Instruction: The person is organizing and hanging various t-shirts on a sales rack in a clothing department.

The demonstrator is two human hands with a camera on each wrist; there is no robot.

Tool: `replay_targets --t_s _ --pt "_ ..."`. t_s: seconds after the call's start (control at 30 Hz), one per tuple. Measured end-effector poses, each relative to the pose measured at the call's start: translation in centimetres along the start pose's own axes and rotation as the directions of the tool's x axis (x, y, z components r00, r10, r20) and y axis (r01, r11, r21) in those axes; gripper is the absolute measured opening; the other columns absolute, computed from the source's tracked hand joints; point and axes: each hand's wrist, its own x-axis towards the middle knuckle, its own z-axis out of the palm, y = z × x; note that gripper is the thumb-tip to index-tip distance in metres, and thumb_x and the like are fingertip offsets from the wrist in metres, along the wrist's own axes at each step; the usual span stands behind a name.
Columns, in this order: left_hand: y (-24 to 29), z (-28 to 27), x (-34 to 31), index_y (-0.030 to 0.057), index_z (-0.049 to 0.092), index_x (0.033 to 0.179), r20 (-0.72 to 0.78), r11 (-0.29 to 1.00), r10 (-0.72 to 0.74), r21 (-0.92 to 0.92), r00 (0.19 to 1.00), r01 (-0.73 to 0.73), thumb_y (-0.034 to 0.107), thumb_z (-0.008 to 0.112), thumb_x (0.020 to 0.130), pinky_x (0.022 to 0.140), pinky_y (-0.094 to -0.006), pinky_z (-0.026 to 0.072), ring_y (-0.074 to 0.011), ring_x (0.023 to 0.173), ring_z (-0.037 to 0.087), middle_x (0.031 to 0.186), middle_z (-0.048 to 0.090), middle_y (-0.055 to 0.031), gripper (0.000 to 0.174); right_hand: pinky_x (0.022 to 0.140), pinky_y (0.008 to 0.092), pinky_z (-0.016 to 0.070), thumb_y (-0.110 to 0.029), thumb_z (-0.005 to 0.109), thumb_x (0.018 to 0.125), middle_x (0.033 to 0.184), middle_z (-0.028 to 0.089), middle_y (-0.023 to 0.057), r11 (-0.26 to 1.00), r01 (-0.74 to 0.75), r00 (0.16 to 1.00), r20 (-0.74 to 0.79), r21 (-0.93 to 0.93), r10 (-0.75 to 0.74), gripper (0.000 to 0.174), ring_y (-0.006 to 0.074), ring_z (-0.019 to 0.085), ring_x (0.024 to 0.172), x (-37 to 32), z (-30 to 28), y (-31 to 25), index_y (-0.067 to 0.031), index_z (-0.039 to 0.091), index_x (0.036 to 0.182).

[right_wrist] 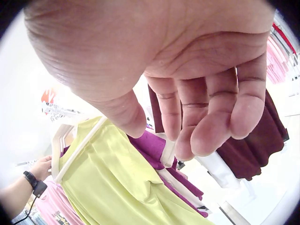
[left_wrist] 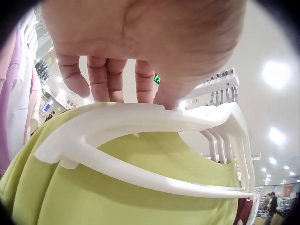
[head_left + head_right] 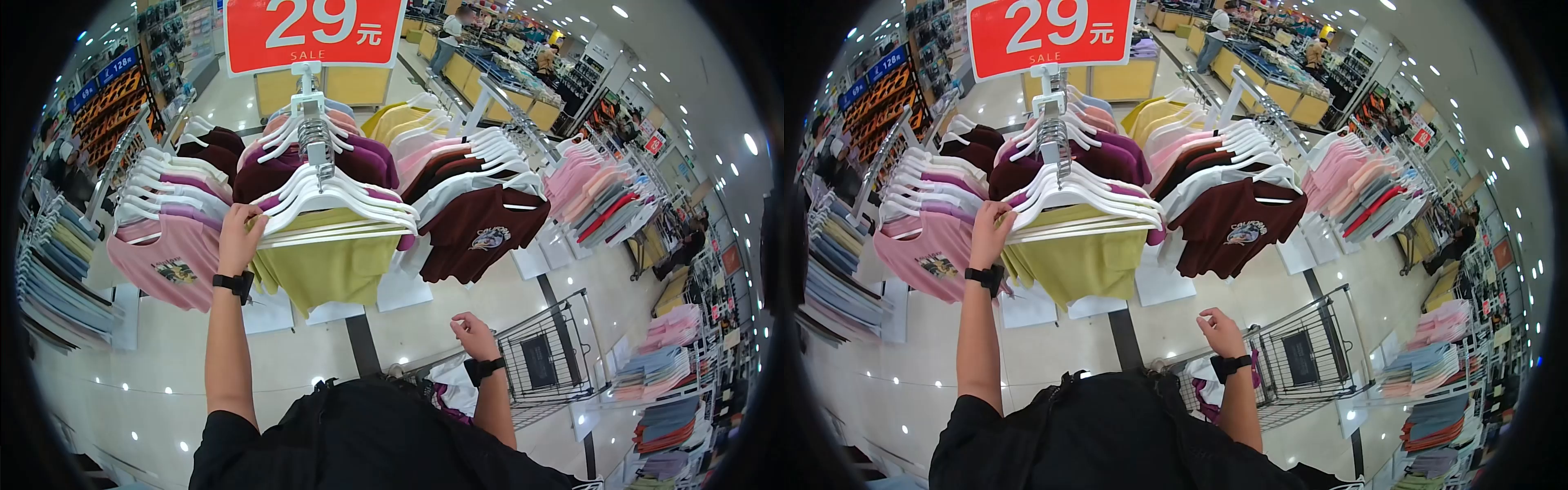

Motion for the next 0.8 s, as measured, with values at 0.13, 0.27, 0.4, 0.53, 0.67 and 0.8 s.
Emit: replay_targets --t_s 0.13,0.27,0.4,0.53,0.67,0.8 --pt "0.2 -0.9 -0.6 0.0021 0.058 0.107 0.151 0.99 -0.116 -0.057 0.982 0.126 0.019 0.069 0.096 0.081 -0.0345 0.048 -0.026 0.084 0.058 0.093 0.06 -0.0118 0.023 0.065 0.0296 0.05 -0.026 0.07 0.096 0.075 0.065 0.0039 1.0 0.007 1.0 0.025 -0.028 -0.006 0.026 0.013 0.06 0.067 -0.2 0.6 0.1 -0.0057 0.069 0.114" --pt "0.8 -2.1 -0.6 0.0052 0.057 0.108 0.326 0.972 -0.21 -0.032 0.922 0.233 0.02 0.068 0.097 0.076 -0.0335 0.0476 -0.0219 0.076 0.056 0.082 0.059 -0.0101 0.021 0.065 0.0356 0.05 -0.03 0.07 0.096 0.075 0.067 0.0087 1.0 -0.001 1.0 0.027 -0.008 0.001 0.028 0.0209 0.062 0.067 -0.5 0.9 0.6 -0.0071 0.069 0.113" --pt "0.1 -2.1 -0.7 0.0035 0.058 0.106 0.441 0.974 -0.187 -0.036 0.878 0.225 0.02 0.068 0.098 0.075 -0.0327 0.0475 -0.0172 0.077 0.055 0.082 0.059 -0.0067 0.02 0.065 0.0354 0.05 -0.03 0.07 0.095 0.075 0.067 0.009 1.0 -0.007 0.999 0.033 -0.008 0.007 0.029 0.0212 0.063 0.067 -0.6 1.5 0.6 -0.0072 0.069 0.113" --pt "-2.0 -1.1 -1.2 0.0022 0.06 0.101 0.497 0.916 -0.114 -0.283 0.86 0.285 0.021 0.067 0.1 0.066 -0.028 0.0446 -0.009 0.072 0.052 0.08 0.058 0.0004 0.02 0.066 0.0355 0.0504 -0.031 0.07 0.095 0.075 0.067 0.0093 1.0 0.001 0.998 0.06 0.008 -0.001 0.03 0.0217 0.063 0.068 -0.4 2.5 0.4 -0.0072 0.069 0.113" --pt "-3.0 -0.7 -2.0 0.0035 0.06 0.098 0.47 0.899 -0.18 -0.278 0.864 0.338 0.019 0.068 0.1 0.06 -0.023 0.0407 -0.0043 0.069 0.049 0.08 0.056 0.0042 0.018 0.068 0.0366 0.0512 -0.031 0.07 0.095 0.076 0.068 0.0101 1.0 0.01 0.997 0.071 -0.006 -0.009 0.03 0.0237 0.064 0.07 -0.3 2.9 -0.2 -0.0071 0.069 0.113" --pt "-4.3 -0.1 -2.7 0.0028 0.064 0.11 0.528 0.75 -0.158 -0.486 0.834 0.449 0.015 0.068 0.099 0.062 -0.0201 0.0402 -0.0032 0.073 0.049 0.084 0.056 0.0061 0.017 0.069 0.0373 0.0518 -0.032 0.07 0.095 0.077 0.068 0.0111 1.0 0.006 0.997 0.08 -0.014 -0.005 0.03 0.0254 0.066 0.072 -0.5 2.9 -0.5 -0.0072 0.068 0.113"
